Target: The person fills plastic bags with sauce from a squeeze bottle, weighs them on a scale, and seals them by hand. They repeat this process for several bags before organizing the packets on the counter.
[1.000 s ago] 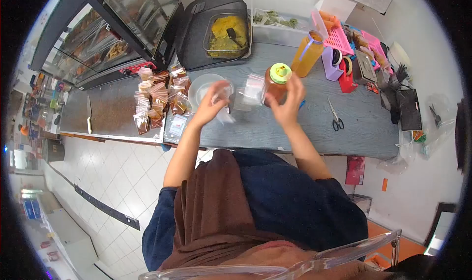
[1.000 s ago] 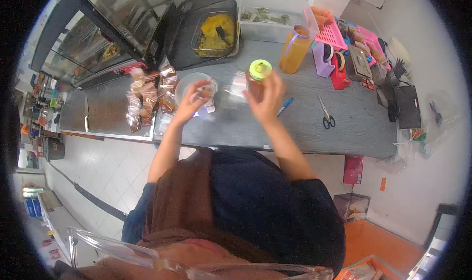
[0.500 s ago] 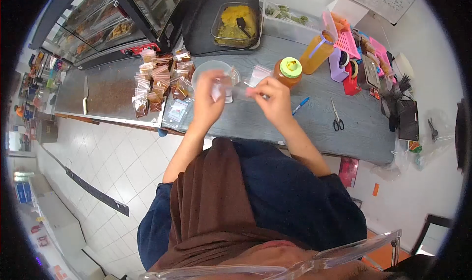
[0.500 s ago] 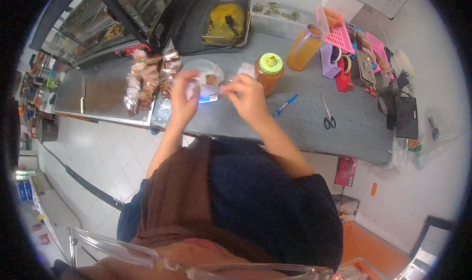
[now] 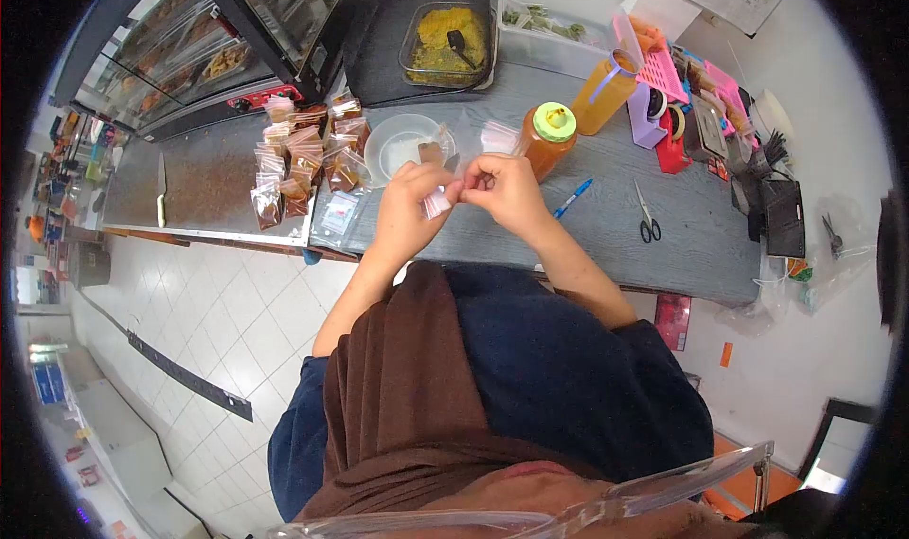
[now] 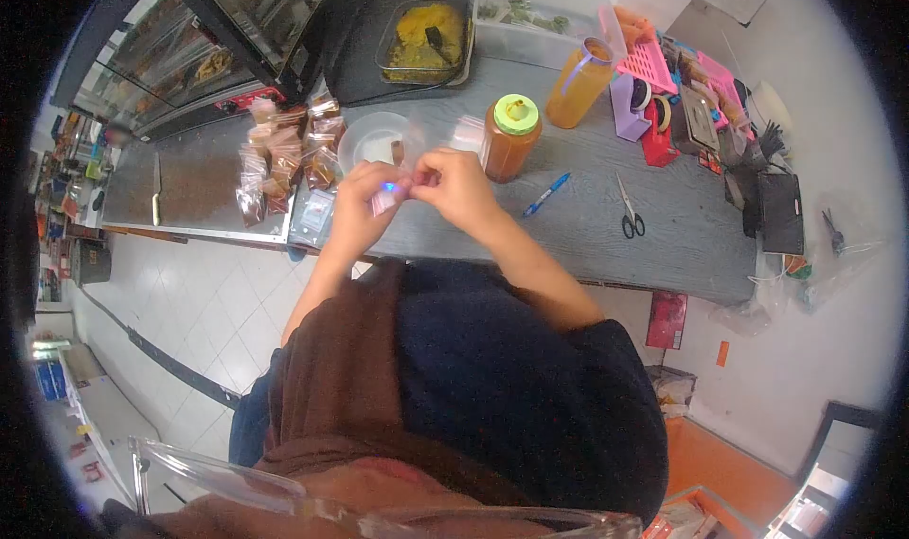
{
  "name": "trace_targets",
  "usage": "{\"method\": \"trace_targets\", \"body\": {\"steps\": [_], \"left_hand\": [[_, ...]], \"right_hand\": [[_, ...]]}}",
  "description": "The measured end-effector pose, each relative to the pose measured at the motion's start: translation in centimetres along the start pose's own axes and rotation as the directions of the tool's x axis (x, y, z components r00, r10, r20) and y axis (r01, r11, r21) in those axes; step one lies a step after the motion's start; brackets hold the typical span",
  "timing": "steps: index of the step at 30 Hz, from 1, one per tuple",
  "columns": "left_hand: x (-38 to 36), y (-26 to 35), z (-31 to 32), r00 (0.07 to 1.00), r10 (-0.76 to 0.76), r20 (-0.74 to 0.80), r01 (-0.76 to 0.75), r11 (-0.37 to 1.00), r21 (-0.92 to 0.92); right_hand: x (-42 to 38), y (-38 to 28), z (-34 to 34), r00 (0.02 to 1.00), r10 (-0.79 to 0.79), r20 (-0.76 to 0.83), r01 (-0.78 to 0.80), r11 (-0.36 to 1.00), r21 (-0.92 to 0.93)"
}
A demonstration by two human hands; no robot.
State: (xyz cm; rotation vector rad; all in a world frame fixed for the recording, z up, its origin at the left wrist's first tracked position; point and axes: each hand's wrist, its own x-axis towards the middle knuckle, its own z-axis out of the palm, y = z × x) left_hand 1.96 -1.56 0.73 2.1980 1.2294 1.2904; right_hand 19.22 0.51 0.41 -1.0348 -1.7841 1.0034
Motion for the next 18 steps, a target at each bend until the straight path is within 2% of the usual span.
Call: {"method": "trace_targets", "body": {"steps": [3, 4, 7, 9, 10, 13, 16, 18], "left_hand": [[0.2, 0.1, -0.5, 1.000, 0.012, 0.013, -0.013, 0.998, 0.067], [0.2, 0.4, -0.5, 0.999, 0.033, 0.000, -0.033, 0.988, 0.148], [0.1, 1.2, -0.1, 0.996, 0.065, -0.057, -0.043, 0.942, 0.334], [0.1, 0.8, 0.0, 0.991, 0.045, -0.127, 0.008, 0.922, 0.387], [-0.1, 0.7, 0.2, 0.994, 0.011, -0.112, 0.032, 0.927, 0.375], [-0.6, 0.5, 1.0, 0.993, -0.076, -0.094, 0.100, 0.954, 0.284], [-1.0, 0.9, 1.8, 0.988, -0.048, 0.144, 0.017, 0.978, 0.210], [-0.6, 1.2, 2.2, 0.992, 0.018, 0.125, -0.029, 0.996, 0.082]], "right_hand": [[-0.4, 0.5, 0.3, 0.998, 0.006, 0.060, -0.015, 0.990, 0.140], [-0.5, 0.7, 0.5, 0.997, -0.001, 0.080, -0.014, 0.983, 0.183], [-1.0, -0.1, 0.2, 0.988, -0.152, -0.042, 0.137, 0.960, -0.245], [-0.9, 0.3, 0.1, 0.977, -0.181, -0.108, 0.132, 0.925, -0.357], [-1.0, 0.6, 0.1, 0.970, -0.198, -0.141, 0.125, 0.903, -0.412], [-1.9, 1.3, 0.5, 0.915, -0.374, -0.153, 0.284, 0.863, -0.417], [-2.2, 0.9, 0.6, 0.846, -0.514, -0.138, 0.338, 0.719, -0.608], [-2.7, 1.3, 0.2, 0.900, -0.410, -0.149, 0.246, 0.759, -0.603]]}}
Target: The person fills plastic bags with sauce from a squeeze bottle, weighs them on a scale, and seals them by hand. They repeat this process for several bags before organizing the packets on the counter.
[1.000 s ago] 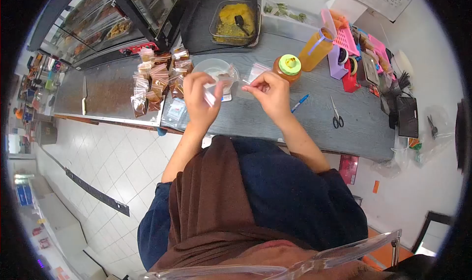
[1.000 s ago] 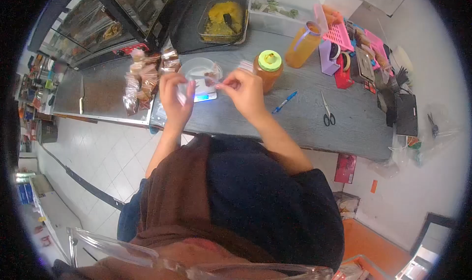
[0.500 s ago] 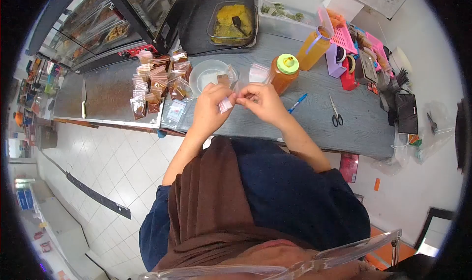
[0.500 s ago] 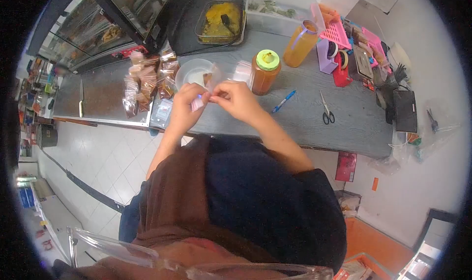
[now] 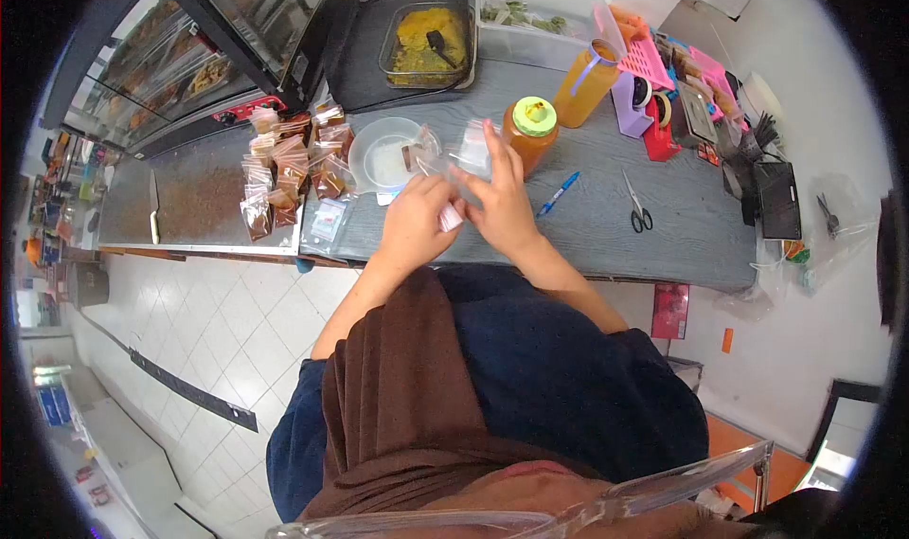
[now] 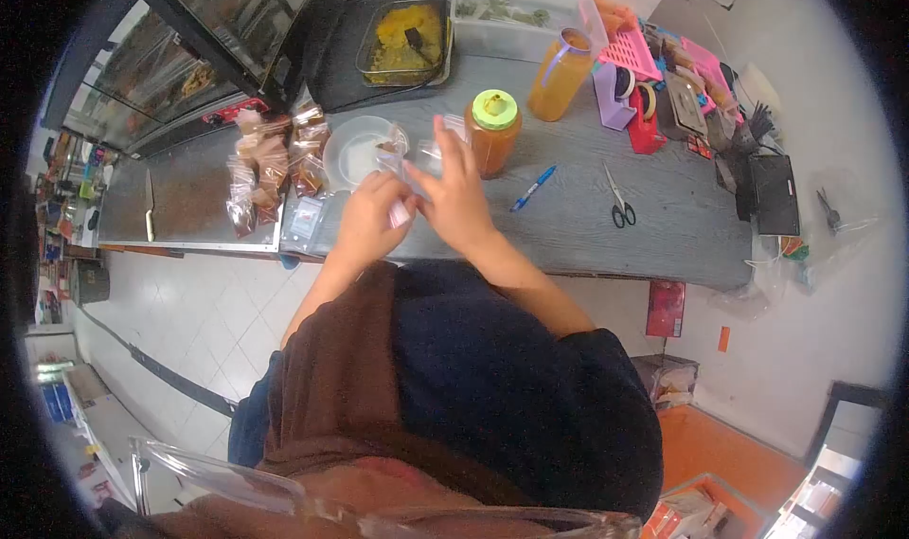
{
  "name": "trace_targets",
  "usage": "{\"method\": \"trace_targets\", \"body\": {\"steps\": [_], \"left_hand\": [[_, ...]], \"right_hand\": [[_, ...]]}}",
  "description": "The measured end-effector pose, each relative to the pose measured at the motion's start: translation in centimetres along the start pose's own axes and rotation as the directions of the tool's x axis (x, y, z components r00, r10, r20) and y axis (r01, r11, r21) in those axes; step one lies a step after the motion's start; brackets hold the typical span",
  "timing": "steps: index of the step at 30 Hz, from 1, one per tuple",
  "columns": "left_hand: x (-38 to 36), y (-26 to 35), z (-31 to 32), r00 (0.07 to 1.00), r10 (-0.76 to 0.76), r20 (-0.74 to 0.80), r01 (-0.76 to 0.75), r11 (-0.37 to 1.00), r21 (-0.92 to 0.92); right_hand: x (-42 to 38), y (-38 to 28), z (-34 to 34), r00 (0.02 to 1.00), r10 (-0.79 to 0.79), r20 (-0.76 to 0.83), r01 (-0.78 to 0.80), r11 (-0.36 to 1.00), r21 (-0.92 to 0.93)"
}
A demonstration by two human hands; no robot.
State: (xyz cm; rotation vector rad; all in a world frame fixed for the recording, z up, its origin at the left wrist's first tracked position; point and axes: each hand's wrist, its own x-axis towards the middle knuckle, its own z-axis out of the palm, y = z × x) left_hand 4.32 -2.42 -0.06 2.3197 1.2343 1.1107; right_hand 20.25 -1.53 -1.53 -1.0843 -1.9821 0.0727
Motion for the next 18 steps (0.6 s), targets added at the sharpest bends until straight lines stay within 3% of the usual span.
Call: {"method": "trace_targets", "body": {"steps": [1, 4, 7, 8, 9, 10, 13, 16, 18], "left_hand": [[0.3, 0.1, 0.1, 0.999, 0.032, -0.016, -0.033, 0.998, -0.060], [0.7, -0.2, -0.4, 0.990, 0.137, 0.015, -0.137, 0.990, 0.024], [0.1, -1.8, 0.3, 0.985, 0.136, 0.106, -0.142, 0.988, 0.058], [-0.1, -2.3, 0.4, 0.990, 0.121, 0.066, -0.123, 0.992, 0.019], [-0.2, -2.7, 0.5, 0.994, 0.104, 0.024, -0.104, 0.994, -0.020], [-0.3, -3.0, 0.5, 0.996, 0.082, -0.018, -0.083, 0.995, -0.059], [-0.7, -3.2, 0.2, 0.994, -0.112, -0.013, 0.101, 0.937, -0.336], [-1.2, -3.4, 0.2, 0.934, -0.319, 0.161, 0.336, 0.635, -0.695], [-1.2, -3.7, -0.1, 0.939, -0.286, 0.191, 0.323, 0.542, -0.776]], "right_hand": [[-0.3, 0.3, -0.1, 0.998, 0.049, 0.030, -0.049, 0.999, -0.007], [-1.2, 1.1, -0.3, 0.988, 0.096, 0.119, -0.110, 0.987, 0.118], [-3.7, 4.2, 1.6, 0.999, -0.047, 0.000, 0.044, 0.933, 0.357], [-4.1, 5.1, 2.4, 0.968, 0.150, -0.200, -0.081, 0.945, 0.316], [-4.1, 5.9, 3.0, 0.861, 0.321, -0.394, -0.209, 0.931, 0.300], [-4.0, 6.7, 3.8, 0.688, 0.455, -0.565, -0.331, 0.890, 0.313], [-3.8, 12.8, 6.2, 0.718, 0.523, -0.460, -0.462, 0.852, 0.247], [-2.2, 14.5, 6.0, 0.824, 0.533, -0.194, -0.431, 0.811, 0.396], [-0.7, 12.9, 4.1, 0.926, 0.287, -0.246, -0.235, 0.947, 0.219]]}}
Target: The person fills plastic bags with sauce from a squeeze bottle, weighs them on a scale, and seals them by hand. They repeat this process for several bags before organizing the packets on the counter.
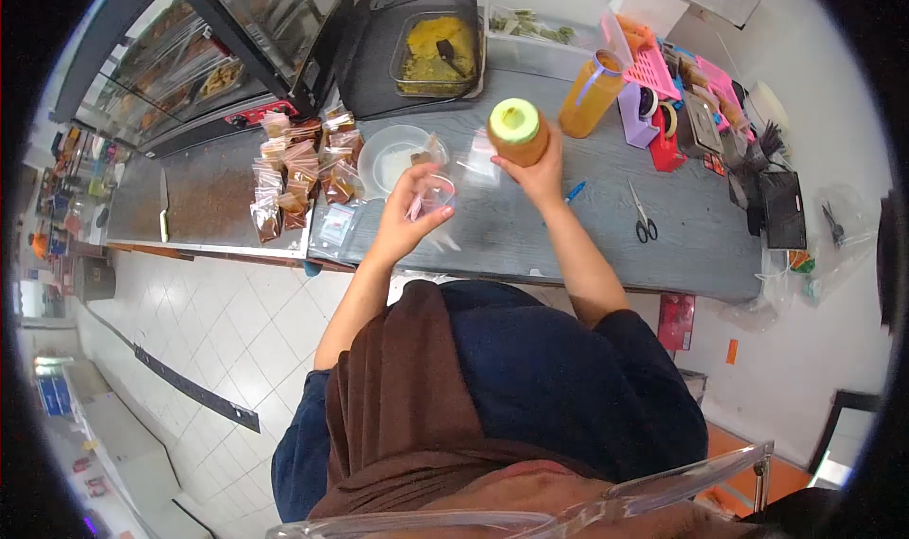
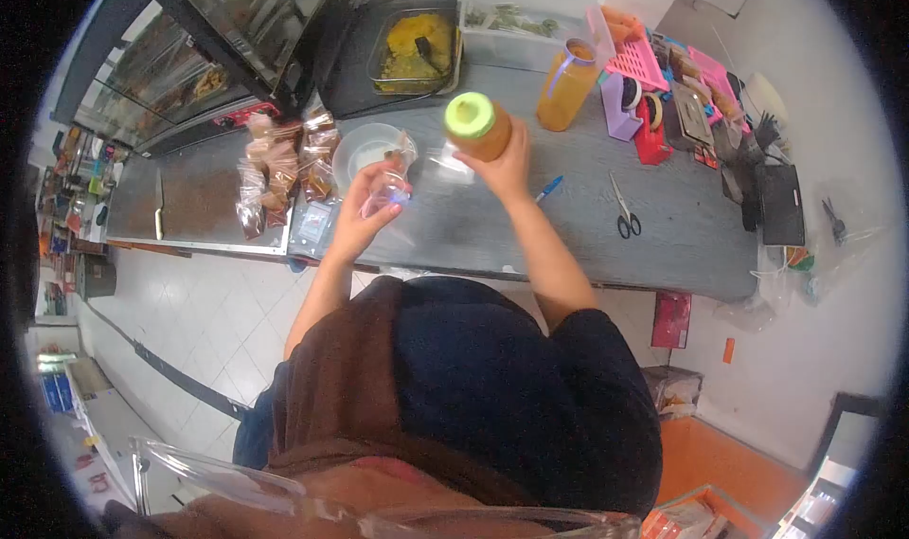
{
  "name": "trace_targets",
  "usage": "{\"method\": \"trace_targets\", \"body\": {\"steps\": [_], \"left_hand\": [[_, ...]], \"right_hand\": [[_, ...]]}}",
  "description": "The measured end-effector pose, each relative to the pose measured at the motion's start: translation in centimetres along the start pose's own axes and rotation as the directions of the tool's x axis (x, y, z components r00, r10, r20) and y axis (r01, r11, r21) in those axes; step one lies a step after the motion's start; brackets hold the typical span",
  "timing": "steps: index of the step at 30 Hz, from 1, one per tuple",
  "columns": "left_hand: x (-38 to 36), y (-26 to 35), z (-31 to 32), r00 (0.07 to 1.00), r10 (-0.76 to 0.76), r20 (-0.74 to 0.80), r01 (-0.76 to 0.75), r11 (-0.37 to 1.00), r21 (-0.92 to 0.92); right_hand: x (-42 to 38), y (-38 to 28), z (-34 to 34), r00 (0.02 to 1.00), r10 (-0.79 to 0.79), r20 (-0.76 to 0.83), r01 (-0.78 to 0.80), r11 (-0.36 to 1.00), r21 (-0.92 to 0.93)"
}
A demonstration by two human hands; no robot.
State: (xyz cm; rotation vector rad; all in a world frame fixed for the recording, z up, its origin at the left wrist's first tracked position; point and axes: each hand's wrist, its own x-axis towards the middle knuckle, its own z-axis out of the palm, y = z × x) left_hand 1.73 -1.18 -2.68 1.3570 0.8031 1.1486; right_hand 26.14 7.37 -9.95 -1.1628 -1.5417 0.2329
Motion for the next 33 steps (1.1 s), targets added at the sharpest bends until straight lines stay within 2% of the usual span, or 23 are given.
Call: {"method": "trace_targets", "body": {"steps": [2, 3, 5, 6, 10, 14, 20, 26, 32, 33], "left_hand": [[-0.1, 0.1, -0.6, 0.998, -0.004, 0.062, 0.008, 0.998, -0.070], [-0.1, 0.3, -1.1, 0.994, -0.011, 0.106, 0.019, 0.997, -0.075], [-0.2, 0.9, -1.3, 0.986, -0.021, 0.167, 0.039, 0.994, -0.102], [-0.1, 1.4, -1.2, 0.983, -0.022, 0.183, 0.045, 0.991, -0.122], [0.0, 2.3, -0.9, 0.986, -0.028, 0.163, 0.062, 0.976, -0.207], [0.3, 2.4, -1.1, 0.982, -0.029, 0.185, 0.078, 0.962, -0.260], [0.7, 3.0, -1.4, 0.971, -0.055, 0.231, 0.138, 0.923, -0.360], [1.1, 3.2, -1.3, 0.967, -0.083, 0.243, 0.174, 0.907, -0.383], [1.4, 2.5, -1.5, 0.964, -0.097, 0.249, 0.195, 0.894, -0.404], [1.5, 2.3, -1.8, 0.964, -0.108, 0.244, 0.202, 0.893, -0.403]], "right_hand": [[2.0, -3.5, -1.8, 0.962, -0.265, 0.064, 0.270, 0.956, -0.116], [3.2, -4.8, -2.6, 0.909, -0.401, 0.113, 0.415, 0.894, -0.168], [5.8, -7.3, -4.1, 0.743, -0.630, 0.226, 0.670, 0.698, -0.252], [6.7, -8.7, -4.9, 0.704, -0.656, 0.273, 0.711, 0.649, -0.273], [10.4, -12.2, -6.7, 0.426, -0.808, 0.407, 0.890, 0.292, -0.351], [12.5, -14.7, -7.7, 0.256, -0.828, 0.499, 0.946, 0.108, -0.306], [13.7, -17.0, -8.4, 0.197, -0.802, 0.563, 0.961, 0.043, -0.275], [14.2, -17.3, -8.8, 0.189, -0.777, 0.600, 0.974, 0.070, -0.216], [13.7, -15.6, -8.6, 0.270, -0.750, 0.604, 0.962, 0.189, -0.196], [13.6, -15.1, -8.4, 0.314, -0.743, 0.590, 0.949, 0.240, -0.203]]}}
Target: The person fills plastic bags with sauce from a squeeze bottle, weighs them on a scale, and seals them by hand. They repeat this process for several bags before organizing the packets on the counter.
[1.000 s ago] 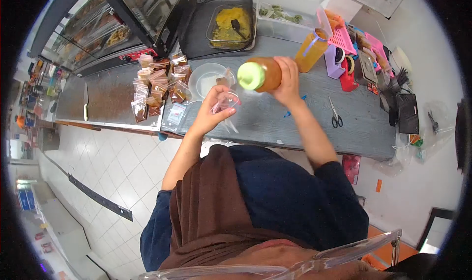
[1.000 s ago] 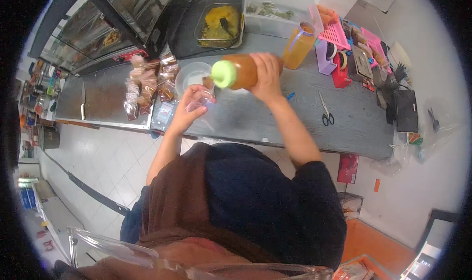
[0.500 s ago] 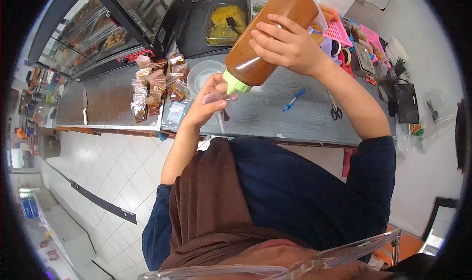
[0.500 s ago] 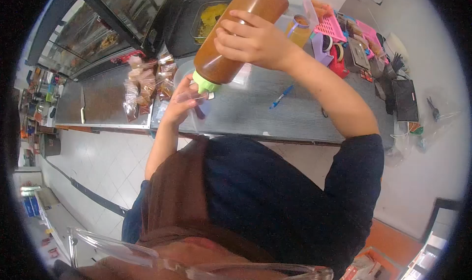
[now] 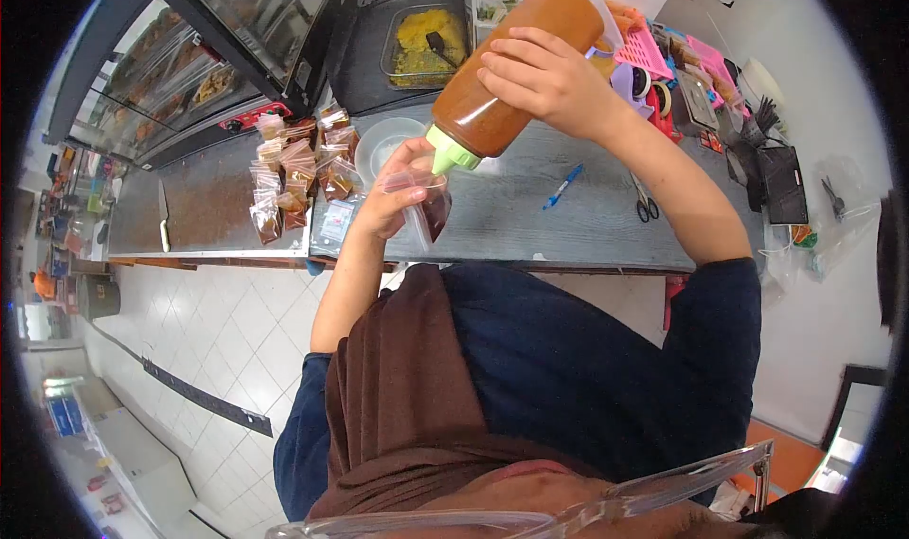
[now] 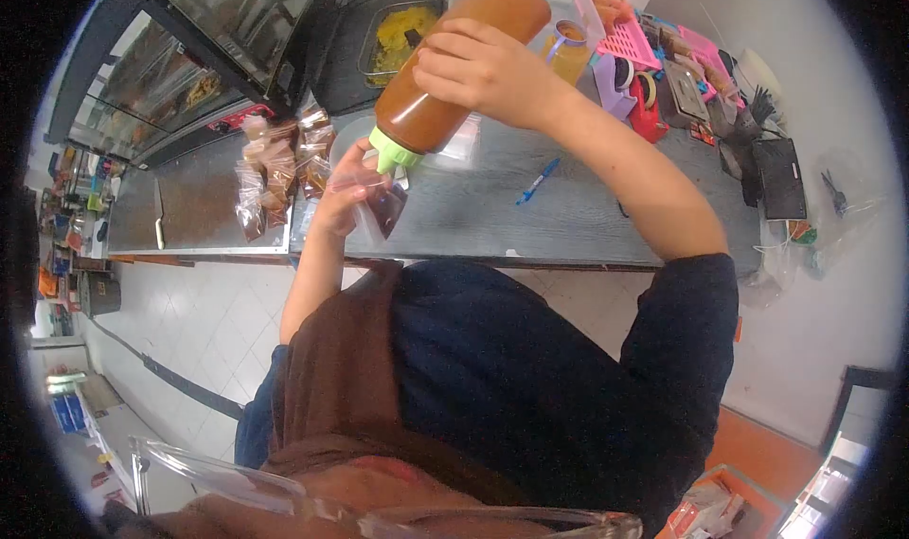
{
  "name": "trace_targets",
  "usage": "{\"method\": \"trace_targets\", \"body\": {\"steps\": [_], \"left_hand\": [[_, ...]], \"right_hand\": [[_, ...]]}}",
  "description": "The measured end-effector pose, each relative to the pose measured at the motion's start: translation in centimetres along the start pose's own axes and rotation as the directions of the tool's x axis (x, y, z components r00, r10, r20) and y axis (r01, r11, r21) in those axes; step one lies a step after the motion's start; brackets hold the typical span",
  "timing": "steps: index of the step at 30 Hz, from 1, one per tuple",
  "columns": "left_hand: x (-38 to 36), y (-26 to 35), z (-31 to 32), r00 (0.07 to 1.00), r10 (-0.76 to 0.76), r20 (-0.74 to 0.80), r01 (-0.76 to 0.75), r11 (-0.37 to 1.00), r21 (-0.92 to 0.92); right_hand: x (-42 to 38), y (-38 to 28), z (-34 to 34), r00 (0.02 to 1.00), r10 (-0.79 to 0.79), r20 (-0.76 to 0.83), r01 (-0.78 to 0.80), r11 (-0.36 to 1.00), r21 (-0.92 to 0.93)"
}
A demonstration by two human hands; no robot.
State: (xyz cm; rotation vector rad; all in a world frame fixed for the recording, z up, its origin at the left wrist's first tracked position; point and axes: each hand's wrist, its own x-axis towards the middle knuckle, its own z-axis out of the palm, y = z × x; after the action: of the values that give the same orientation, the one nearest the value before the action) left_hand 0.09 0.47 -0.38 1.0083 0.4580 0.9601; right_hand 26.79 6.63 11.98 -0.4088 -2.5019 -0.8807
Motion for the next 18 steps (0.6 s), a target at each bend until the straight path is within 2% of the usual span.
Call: {"method": "trace_targets", "body": {"steps": [2, 5, 7, 8, 11, 14, 15, 18], "left_hand": [[0.2, -0.2, -0.5, 1.000, -0.004, -0.017, 0.004, 1.000, 0.003], [0.7, -0.3, -0.9, 0.999, 0.006, -0.041, -0.005, 1.000, 0.017], [1.1, -0.3, -1.1, 0.998, 0.009, -0.065, -0.008, 1.000, 0.023], [1.3, -0.2, -1.4, 0.996, 0.029, -0.083, -0.021, 0.995, 0.093], [1.9, 0.6, -2.2, 0.984, 0.117, -0.136, -0.066, 0.942, 0.329], [2.2, 0.4, -4.5, 0.949, 0.269, -0.166, -0.107, 0.767, 0.633], [2.4, -0.6, -6.3, 0.927, 0.346, -0.146, -0.143, 0.684, 0.715], [2.0, -3.3, -10.9, 0.902, 0.404, -0.154, -0.112, 0.562, 0.819]], "right_hand": [[-0.9, -0.5, 1.3, 0.996, 0.092, -0.010, -0.092, 0.994, 0.052], [-2.9, -1.5, 3.7, 0.971, 0.232, 0.058, -0.238, 0.956, 0.171], [-3.8, -2.7, 5.4, 0.929, 0.362, 0.071, -0.368, 0.896, 0.247], [-4.3, -3.4, 6.2, 0.902, 0.424, 0.081, -0.428, 0.858, 0.284], [-6.0, -6.0, 9.3, 0.701, 0.675, 0.229, -0.686, 0.551, 0.475], [-8.2, -7.8, 12.0, 0.387, 0.877, 0.285, -0.824, 0.191, 0.533], [-9.6, -8.2, 13.4, 0.324, 0.911, 0.254, -0.813, 0.130, 0.568], [-12.3, -9.9, 15.5, 0.150, 0.983, 0.110, -0.780, 0.049, 0.624]]}}
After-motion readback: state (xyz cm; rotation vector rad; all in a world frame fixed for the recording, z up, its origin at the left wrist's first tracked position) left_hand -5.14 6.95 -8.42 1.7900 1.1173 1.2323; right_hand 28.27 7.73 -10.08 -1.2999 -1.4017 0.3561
